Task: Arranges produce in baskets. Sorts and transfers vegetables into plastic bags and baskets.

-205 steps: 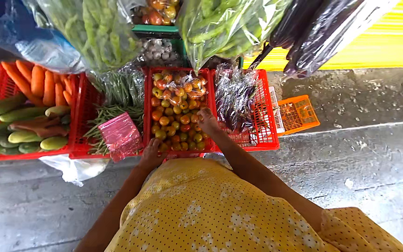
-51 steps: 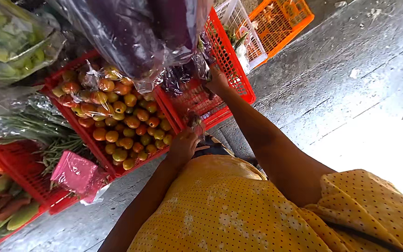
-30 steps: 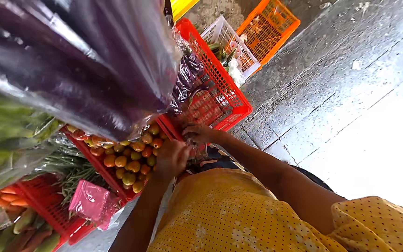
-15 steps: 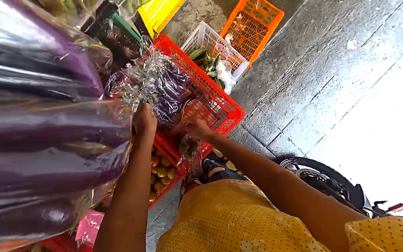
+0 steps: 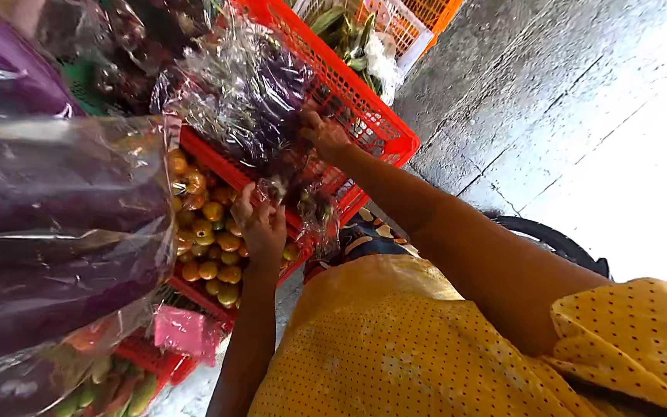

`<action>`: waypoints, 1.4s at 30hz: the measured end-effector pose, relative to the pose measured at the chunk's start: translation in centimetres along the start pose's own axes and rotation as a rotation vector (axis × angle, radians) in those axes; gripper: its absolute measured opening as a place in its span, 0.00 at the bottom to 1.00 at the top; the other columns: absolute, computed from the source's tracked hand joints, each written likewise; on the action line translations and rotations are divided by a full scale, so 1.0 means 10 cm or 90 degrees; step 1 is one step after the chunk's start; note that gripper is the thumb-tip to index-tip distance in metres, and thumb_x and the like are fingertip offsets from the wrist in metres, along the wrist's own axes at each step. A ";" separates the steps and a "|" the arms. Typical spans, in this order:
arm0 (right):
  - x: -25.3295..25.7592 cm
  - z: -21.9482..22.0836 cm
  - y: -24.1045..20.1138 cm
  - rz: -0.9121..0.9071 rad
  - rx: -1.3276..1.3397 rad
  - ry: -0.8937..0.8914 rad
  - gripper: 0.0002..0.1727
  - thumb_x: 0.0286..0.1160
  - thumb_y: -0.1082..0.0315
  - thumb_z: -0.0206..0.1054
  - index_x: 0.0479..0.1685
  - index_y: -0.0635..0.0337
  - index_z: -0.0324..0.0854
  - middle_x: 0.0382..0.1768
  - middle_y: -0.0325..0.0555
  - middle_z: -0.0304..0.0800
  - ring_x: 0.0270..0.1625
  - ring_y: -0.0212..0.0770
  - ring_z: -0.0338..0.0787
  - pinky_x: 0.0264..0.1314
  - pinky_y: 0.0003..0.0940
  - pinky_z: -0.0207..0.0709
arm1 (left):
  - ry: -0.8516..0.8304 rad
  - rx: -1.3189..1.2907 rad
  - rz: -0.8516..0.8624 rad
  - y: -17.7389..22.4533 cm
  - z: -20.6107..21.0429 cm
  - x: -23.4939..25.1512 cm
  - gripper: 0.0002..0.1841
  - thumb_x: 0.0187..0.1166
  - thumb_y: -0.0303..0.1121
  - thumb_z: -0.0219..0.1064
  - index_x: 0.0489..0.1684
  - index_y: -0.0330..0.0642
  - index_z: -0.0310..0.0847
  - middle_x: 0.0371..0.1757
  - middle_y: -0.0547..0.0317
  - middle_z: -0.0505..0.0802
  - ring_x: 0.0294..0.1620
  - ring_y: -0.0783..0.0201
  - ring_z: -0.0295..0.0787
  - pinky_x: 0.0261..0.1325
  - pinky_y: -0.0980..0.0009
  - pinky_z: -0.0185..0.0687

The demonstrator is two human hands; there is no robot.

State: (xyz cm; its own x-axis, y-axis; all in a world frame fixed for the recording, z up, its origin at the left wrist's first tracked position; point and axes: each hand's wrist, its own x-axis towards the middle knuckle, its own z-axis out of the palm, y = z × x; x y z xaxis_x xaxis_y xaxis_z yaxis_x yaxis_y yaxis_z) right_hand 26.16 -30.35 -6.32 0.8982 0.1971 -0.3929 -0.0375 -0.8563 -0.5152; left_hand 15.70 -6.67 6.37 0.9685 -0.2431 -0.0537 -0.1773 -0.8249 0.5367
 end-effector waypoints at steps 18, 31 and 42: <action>-0.83 -0.50 0.12 0.093 0.383 0.263 0.15 0.75 0.72 0.70 0.58 0.68 0.82 0.62 0.62 0.85 0.59 0.51 0.90 0.62 0.44 0.86 | -0.064 -0.073 -0.043 0.18 -0.06 0.17 0.23 0.83 0.25 0.63 0.76 0.32 0.71 0.55 0.38 0.89 0.52 0.48 0.90 0.57 0.50 0.87; -1.18 -0.30 -0.01 0.048 0.345 0.268 0.13 0.74 0.76 0.67 0.56 0.66 0.84 0.60 0.60 0.87 0.58 0.52 0.91 0.63 0.48 0.86 | -0.268 0.089 -0.056 0.13 0.17 -0.10 0.19 0.84 0.33 0.65 0.70 0.35 0.81 0.66 0.38 0.88 0.68 0.42 0.86 0.72 0.45 0.80; -1.40 -0.19 -0.28 0.042 0.404 0.303 0.14 0.74 0.81 0.63 0.52 0.64 0.90 0.59 0.61 0.87 0.61 0.53 0.89 0.67 0.51 0.83 | -0.417 0.041 0.043 -0.13 -0.07 -0.03 0.22 0.80 0.32 0.68 0.73 0.37 0.80 0.69 0.38 0.86 0.71 0.44 0.84 0.76 0.48 0.77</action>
State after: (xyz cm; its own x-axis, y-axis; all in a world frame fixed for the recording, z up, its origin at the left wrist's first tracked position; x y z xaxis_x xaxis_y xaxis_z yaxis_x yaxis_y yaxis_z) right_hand 14.55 -31.58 2.07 0.9708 -0.1926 -0.1433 -0.2104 -0.3951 -0.8942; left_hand 15.78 -5.18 6.30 0.6519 -0.5383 -0.5341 -0.2634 -0.8212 0.5062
